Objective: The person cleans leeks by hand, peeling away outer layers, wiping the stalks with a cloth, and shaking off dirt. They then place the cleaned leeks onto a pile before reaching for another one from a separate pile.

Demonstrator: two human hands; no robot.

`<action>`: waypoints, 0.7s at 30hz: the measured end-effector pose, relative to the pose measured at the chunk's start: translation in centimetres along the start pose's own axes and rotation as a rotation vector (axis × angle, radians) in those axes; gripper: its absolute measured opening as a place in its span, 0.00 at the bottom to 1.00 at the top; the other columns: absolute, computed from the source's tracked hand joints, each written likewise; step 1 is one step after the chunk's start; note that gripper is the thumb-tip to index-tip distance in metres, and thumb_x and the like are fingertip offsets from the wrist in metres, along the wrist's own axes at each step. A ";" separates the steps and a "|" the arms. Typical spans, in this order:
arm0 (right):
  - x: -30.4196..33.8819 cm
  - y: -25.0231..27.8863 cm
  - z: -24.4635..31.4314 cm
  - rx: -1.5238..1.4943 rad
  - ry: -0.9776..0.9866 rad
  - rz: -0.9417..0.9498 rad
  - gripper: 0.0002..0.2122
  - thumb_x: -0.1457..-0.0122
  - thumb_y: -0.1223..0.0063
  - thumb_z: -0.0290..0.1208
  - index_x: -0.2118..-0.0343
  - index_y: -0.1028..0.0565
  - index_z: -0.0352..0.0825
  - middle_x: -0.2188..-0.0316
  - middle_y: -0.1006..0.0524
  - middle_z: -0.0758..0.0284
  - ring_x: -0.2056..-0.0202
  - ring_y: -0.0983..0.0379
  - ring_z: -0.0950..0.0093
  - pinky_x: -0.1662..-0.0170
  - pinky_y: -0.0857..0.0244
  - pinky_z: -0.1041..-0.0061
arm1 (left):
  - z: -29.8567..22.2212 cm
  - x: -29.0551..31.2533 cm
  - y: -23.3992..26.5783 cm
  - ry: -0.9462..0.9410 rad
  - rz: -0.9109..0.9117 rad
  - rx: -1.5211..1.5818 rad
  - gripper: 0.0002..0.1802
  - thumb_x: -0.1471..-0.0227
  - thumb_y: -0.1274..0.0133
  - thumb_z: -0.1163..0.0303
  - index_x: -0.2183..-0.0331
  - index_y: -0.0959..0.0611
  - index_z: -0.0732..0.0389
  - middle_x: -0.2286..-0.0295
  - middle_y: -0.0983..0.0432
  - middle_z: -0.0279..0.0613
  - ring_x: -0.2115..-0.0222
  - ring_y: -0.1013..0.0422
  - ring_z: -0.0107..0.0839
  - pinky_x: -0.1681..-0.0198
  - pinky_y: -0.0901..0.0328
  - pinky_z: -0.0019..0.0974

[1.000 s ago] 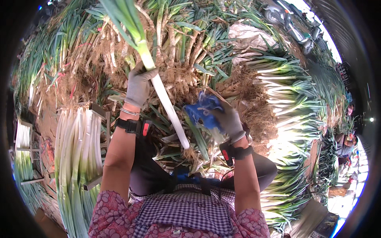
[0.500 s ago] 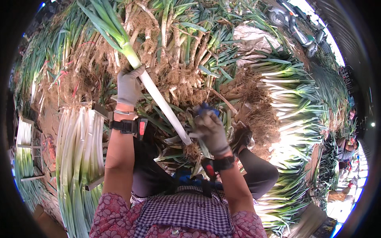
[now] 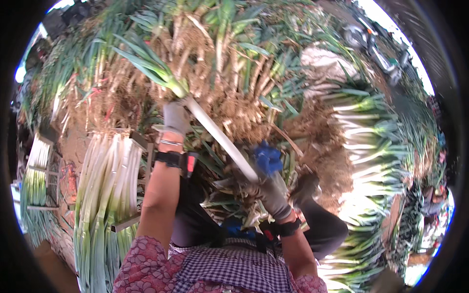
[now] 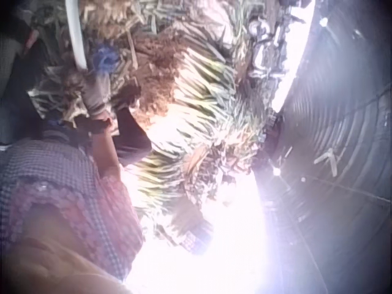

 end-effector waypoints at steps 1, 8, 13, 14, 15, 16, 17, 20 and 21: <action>0.3 -0.3 -0.7 -0.101 -0.031 0.008 0.35 0.48 0.39 0.43 0.42 0.40 0.29 0.62 0.26 0.70 0.68 0.29 0.82 0.66 0.30 0.81 | 0.0 0.5 -0.3 0.014 -0.006 0.015 0.07 0.49 0.50 0.78 0.67 0.19 0.67 0.74 0.24 0.42 0.80 0.31 0.26 0.79 0.35 0.27; 2.6 7.3 -4.0 0.218 0.112 -0.320 0.19 0.44 0.53 0.27 0.50 0.31 0.27 0.61 0.25 0.68 0.63 0.29 0.80 0.61 0.34 0.80 | 0.4 0.7 -0.7 0.030 -0.031 0.165 0.21 0.55 0.50 0.84 0.56 0.31 0.70 0.69 0.26 0.46 0.75 0.30 0.36 0.73 0.32 0.36; 3.0 3.8 3.2 0.324 0.192 -0.459 0.17 0.48 0.51 0.19 0.53 0.29 0.28 0.62 0.26 0.66 0.61 0.30 0.77 0.57 0.37 0.79 | 0.6 2.9 -2.5 -0.061 -0.029 0.081 0.08 0.52 0.46 0.75 0.66 0.19 0.63 0.77 0.24 0.37 0.71 0.28 0.32 0.68 0.35 0.37; 2.7 2.7 3.6 0.516 0.212 -0.411 0.20 0.50 0.48 0.20 0.51 0.30 0.28 0.60 0.26 0.64 0.61 0.29 0.75 0.57 0.36 0.78 | 1.5 3.0 -3.2 -0.012 -0.018 0.083 0.07 0.52 0.47 0.75 0.67 0.19 0.61 0.76 0.23 0.36 0.71 0.28 0.33 0.66 0.35 0.38; 2.3 1.5 4.0 0.706 0.241 -0.371 0.23 0.52 0.45 0.21 0.50 0.31 0.29 0.59 0.26 0.62 0.61 0.28 0.73 0.57 0.35 0.77 | 2.4 2.8 -3.4 0.035 0.005 0.085 0.07 0.52 0.48 0.75 0.67 0.19 0.59 0.76 0.23 0.35 0.71 0.28 0.35 0.64 0.36 0.40; 1.9 0.2 4.3 0.663 0.341 -0.351 0.29 0.55 0.39 0.24 0.47 0.33 0.30 0.61 0.24 0.60 0.62 0.27 0.68 0.58 0.33 0.72 | 3.2 2.1 -2.2 0.025 0.006 0.083 0.07 0.52 0.48 0.75 0.67 0.19 0.59 0.76 0.23 0.35 0.71 0.28 0.35 0.64 0.36 0.40; 1.4 -0.5 4.0 0.658 0.348 -0.353 0.29 0.55 0.39 0.24 0.47 0.33 0.30 0.61 0.24 0.60 0.62 0.27 0.68 0.58 0.33 0.72 | 2.7 1.5 -0.6 -0.483 -0.006 -0.490 0.05 0.51 0.49 0.73 0.70 0.19 0.57 0.77 0.23 0.35 0.72 0.28 0.36 0.64 0.36 0.40; 2.2 1.7 1.6 0.973 0.293 -0.421 0.28 0.53 0.37 0.31 0.47 0.33 0.34 0.69 0.22 0.58 0.70 0.24 0.62 0.67 0.30 0.68 | 3.8 4.3 -5.6 -0.784 0.238 -2.017 0.09 0.50 0.50 0.65 0.79 0.19 0.46 0.82 0.25 0.27 0.77 0.28 0.28 0.71 0.38 0.39; 2.0 1.4 0.9 0.941 0.327 -0.385 0.28 0.52 0.37 0.33 0.47 0.33 0.35 0.72 0.22 0.58 0.73 0.23 0.60 0.69 0.30 0.67 | 4.0 3.9 -4.3 -0.835 0.329 -2.333 0.09 0.52 0.49 0.64 0.81 0.19 0.42 0.83 0.25 0.23 0.78 0.28 0.23 0.75 0.41 0.38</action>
Point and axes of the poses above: each hand's wrist, its own x-axis away from the middle knuckle, its own y-axis out of the back of the hand, z = x × y, the point moved 5 cm from there along -x, towards the middle knuckle
